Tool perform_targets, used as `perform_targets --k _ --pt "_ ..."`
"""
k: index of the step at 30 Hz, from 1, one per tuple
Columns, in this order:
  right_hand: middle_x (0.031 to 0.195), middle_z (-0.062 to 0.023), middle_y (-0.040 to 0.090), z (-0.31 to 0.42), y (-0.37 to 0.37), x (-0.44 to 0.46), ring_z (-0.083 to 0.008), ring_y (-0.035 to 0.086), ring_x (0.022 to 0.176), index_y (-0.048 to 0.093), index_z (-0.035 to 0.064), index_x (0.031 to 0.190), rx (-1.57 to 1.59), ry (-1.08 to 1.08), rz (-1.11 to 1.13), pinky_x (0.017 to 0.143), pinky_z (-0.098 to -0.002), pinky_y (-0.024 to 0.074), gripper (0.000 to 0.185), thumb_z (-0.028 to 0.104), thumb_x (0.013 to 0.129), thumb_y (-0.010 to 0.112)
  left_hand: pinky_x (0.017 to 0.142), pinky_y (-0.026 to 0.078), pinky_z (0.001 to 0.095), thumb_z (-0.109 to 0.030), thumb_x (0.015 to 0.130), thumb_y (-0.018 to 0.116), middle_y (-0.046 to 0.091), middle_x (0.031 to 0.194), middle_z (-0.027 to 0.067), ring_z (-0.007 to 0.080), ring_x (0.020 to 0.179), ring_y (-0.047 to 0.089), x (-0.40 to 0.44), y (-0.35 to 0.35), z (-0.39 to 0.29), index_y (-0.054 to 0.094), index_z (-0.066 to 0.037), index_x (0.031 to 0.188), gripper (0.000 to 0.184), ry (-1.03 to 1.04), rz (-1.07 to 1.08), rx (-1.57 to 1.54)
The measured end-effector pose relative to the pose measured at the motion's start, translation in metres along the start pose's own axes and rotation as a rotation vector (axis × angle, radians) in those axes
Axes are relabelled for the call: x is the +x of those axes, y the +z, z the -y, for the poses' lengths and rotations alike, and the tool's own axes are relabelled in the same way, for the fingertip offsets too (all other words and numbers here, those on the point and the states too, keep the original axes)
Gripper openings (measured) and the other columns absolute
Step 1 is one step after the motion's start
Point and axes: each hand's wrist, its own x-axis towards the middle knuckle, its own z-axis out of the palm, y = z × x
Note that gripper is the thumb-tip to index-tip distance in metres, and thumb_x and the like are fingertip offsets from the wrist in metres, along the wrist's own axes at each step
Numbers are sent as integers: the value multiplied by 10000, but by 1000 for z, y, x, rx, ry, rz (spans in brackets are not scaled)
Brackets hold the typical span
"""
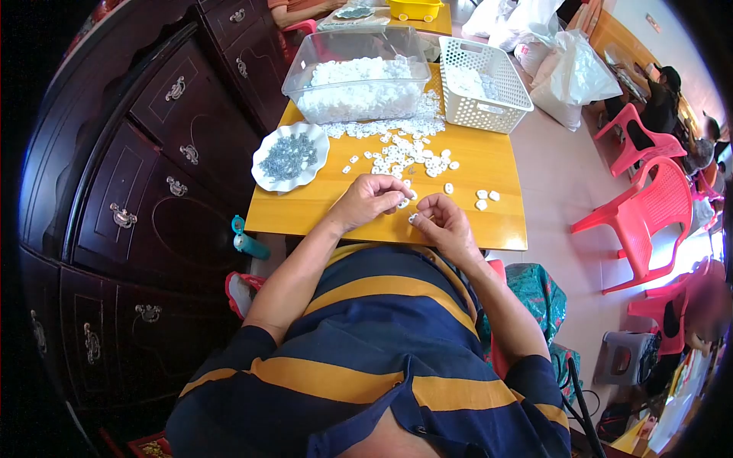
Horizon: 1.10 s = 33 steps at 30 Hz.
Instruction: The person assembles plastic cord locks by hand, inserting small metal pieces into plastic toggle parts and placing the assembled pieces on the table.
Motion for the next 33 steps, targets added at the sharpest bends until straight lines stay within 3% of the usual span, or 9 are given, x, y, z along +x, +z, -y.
perform_targets --k 5,12,24,27,33 --pt "860 39 604 0 0 1 3 529 698 556 51 1067 3 -5 2 597 -149 425 183 72 933 679 641 479 199 -113 938 635 644 810 -29 41 698 563 0 0 1 708 -34 1029 141 -26 26 -17" --pt "859 38 611 2 4 1 3 535 698 563 48 1048 20 -32 -12 605 -144 428 164 64 932 677 596 439 181 -75 931 640 624 787 -52 8 671 522 2 3 8 702 -27 1014 114 -6 31 2" --pt "821 43 607 2 6 1 0 525 663 562 47 1033 46 -16 -41 570 -153 411 155 58 928 676 645 467 192 -47 913 652 639 814 -43 20 713 544 1 7 2 703 -10 985 96 37 33 79" --pt "808 44 605 1 7 1 -2 523 658 564 47 1028 41 -33 -54 561 -157 408 155 57 925 680 643 463 194 -38 911 653 638 812 -42 21 713 543 2 12 4 700 -10 965 77 123 29 98" --pt "807 19 621 5 9 -2 -25 550 695 578 21 1018 138 27 -109 609 -170 440 164 41 906 696 635 454 200 -37 909 656 629 799 -44 19 721 539 3 12 7 690 -9 942 55 75 15 77"
